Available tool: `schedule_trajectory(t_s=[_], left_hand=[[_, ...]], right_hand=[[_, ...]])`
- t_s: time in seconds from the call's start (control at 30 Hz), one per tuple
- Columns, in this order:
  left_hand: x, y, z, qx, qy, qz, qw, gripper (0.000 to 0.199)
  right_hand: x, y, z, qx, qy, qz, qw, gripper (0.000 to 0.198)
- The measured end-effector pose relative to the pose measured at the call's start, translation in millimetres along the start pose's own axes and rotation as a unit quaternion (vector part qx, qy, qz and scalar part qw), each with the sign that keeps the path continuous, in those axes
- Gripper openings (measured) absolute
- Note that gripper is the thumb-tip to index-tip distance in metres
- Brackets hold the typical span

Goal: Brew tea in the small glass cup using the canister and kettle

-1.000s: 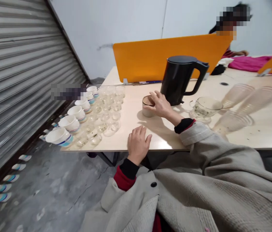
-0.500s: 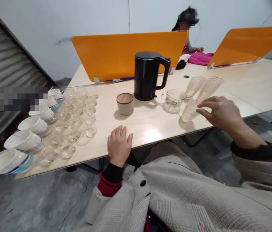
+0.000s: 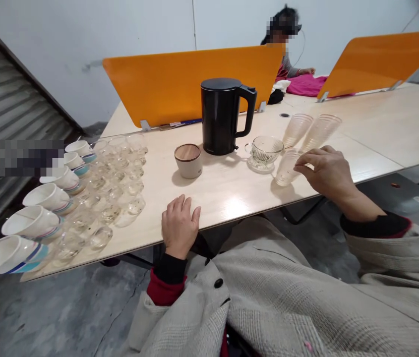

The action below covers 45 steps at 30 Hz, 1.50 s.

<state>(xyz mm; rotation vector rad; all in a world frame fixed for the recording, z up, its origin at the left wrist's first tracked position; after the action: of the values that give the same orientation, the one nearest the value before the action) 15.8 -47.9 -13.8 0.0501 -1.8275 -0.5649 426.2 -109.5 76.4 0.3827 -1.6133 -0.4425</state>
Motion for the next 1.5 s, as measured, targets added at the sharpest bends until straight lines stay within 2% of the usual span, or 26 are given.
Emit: schedule_trajectory(t_s=[0.27,0.43,0.87,1.0,1.17,1.3,1.4,1.5], left_hand=[[1,0,0,-0.001,-0.002,0.000,1.000,0.037],[1,0,0,-0.002,0.003,0.002,1.000,0.039],[0,-1,1,-0.008,-0.001,-0.006,1.000,0.037],[0,0,1,-0.010,-0.005,-0.005,1.000,0.037],[0,-1,0,-0.006,0.001,0.004,1.000,0.037],[1,-1,-1,-0.001,0.001,0.011,1.000,0.036],[0,-1,-2,0.001,0.000,0.014,1.000,0.036],[-1,-2,-2,0.012,-0.009,0.010,1.000,0.037]], right_hand=[[5,-3,0,-0.032,0.058,-0.047,0.997,0.014],[10,-8,5,-0.023,0.073,-0.086,0.993,0.008],[6,-13,28,-0.010,0.061,-0.075,0.995,0.019],[5,-17,31,-0.023,0.055,-0.087,0.994,0.020],[6,-18,26,-0.031,0.054,-0.137,0.989,0.019],[25,-14,24,-0.005,0.045,-0.216,0.975,0.022],[45,-10,40,0.008,0.060,-0.263,0.963,0.023],[48,-1,78,0.032,0.139,-0.242,0.960,0.024]])
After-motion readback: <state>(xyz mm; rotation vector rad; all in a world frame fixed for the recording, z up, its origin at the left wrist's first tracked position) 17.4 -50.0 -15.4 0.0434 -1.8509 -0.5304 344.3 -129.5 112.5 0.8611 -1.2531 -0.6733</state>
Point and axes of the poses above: each hand's wrist, its own y-axis towards the middle knuckle, its own x-axis out of the back of the hand, z = x × y, the point moved 1 cm from there along y, towards the middle knuckle, and after that the axes turned 5 degrees about x, right-handed, at the moved point
